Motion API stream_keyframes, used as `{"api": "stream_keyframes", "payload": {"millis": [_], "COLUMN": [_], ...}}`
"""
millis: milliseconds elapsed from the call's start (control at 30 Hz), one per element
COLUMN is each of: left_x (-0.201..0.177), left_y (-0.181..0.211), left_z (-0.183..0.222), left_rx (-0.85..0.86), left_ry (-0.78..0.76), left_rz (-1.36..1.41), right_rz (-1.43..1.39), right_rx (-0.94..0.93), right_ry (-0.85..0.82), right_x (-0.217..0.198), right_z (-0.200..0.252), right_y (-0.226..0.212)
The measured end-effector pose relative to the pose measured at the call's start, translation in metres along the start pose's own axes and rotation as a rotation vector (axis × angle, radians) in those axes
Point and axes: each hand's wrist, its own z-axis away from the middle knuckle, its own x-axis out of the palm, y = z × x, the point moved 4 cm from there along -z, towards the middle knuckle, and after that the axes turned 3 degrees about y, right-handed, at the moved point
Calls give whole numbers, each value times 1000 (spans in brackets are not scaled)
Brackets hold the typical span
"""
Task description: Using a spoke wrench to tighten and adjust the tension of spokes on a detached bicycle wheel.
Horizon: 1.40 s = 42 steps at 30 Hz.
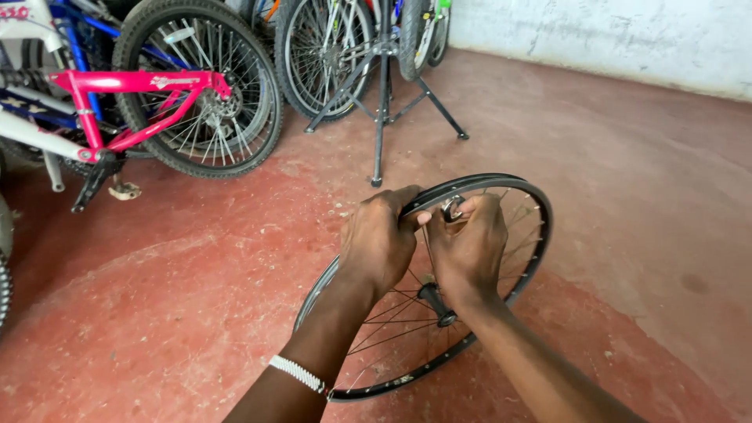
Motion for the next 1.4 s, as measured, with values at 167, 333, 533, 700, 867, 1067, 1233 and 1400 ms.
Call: {"api": "stream_keyframes", "payload": {"millis": [167, 333, 533, 700, 867, 1067, 1233, 1400], "left_x": [-24, -89, -199, -264, -265, -204, -178, -181], "left_y": [53, 122, 192, 229, 206, 118, 63, -8], "left_z": [16, 41, 49, 59, 85, 121, 127, 111], "left_rx": [37, 50, 242, 204, 296, 217, -12, 130], "left_ry": [-29, 39, 265, 106, 417, 435, 298, 357], "left_rz": [-77, -121, -54, 250, -208, -236, -264, 12], "right_rz": [-48, -114, -282, -294, -192, -89, -120, -129], "right_rx": [-89, -156, -43, 198, 295, 577, 689, 699], "right_ry": [53, 111, -47, -316, -525, -773, -894, -878], "right_x": [-41, -95, -177, -235, -280, -262, -222, -162], "right_z": [-10, -34, -25, -48, -44, 14, 34, 46], "right_y": [-18, -67, -160, -238, -313, -285, -260, -251]}}
